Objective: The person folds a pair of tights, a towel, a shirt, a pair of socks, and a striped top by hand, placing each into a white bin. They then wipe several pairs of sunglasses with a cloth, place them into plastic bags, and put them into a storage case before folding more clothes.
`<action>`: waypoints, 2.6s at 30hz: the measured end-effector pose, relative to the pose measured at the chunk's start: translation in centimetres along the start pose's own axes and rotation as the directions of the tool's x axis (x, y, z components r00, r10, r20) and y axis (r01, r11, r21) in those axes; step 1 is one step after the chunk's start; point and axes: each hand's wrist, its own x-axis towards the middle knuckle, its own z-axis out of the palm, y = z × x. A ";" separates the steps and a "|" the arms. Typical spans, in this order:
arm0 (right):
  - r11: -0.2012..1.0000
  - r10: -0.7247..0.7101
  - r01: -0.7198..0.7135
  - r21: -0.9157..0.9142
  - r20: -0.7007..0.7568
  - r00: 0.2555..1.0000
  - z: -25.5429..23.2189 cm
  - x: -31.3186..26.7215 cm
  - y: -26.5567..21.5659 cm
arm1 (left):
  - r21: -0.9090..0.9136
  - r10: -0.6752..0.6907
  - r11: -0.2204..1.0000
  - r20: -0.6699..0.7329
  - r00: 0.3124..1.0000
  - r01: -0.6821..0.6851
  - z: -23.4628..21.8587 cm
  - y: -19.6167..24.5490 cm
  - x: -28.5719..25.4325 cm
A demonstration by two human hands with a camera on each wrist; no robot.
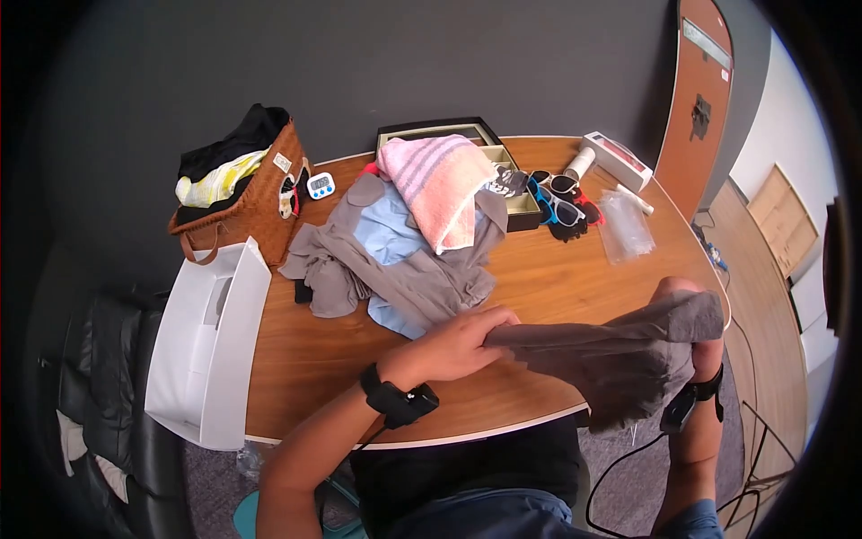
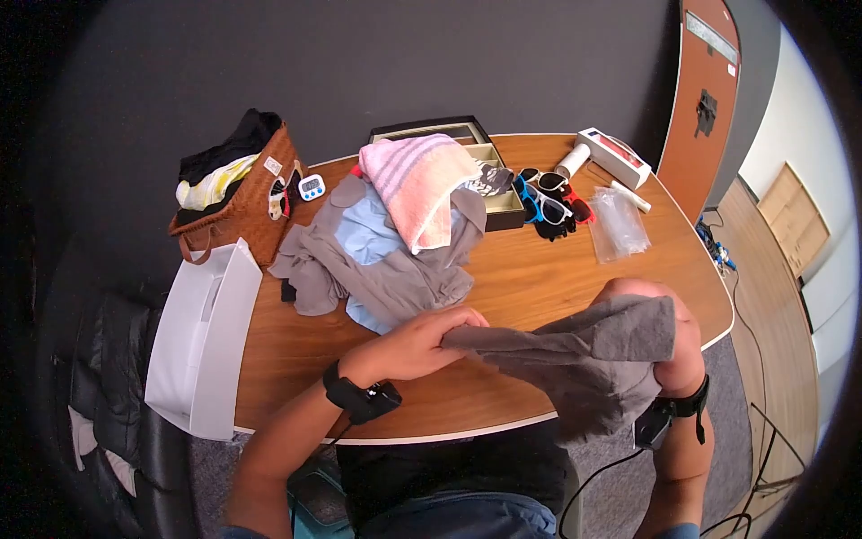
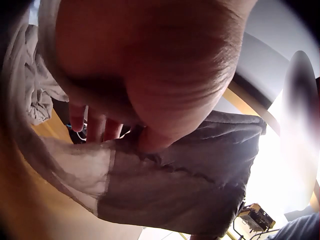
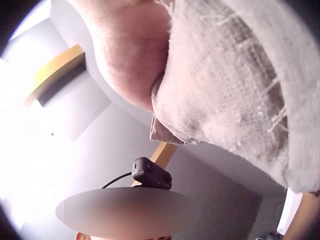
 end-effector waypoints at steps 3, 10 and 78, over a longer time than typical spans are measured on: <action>0.984 -0.094 0.106 0.147 -0.084 0.992 -1.5 -0.5 1.6 | -0.056 -0.331 0.934 0.227 0.916 0.352 -0.3 1.9 0.3; 0.892 -0.211 0.278 0.357 -0.215 0.954 -7.6 0.2 2.5 | -0.173 -0.330 0.881 0.441 0.835 0.440 -3.2 3.2 -3.1; 0.526 0.410 -0.373 -0.764 -0.157 0.898 -13.5 -1.7 14.7 | 0.604 -0.556 0.362 -0.472 0.685 0.710 -13.0 2.3 -22.2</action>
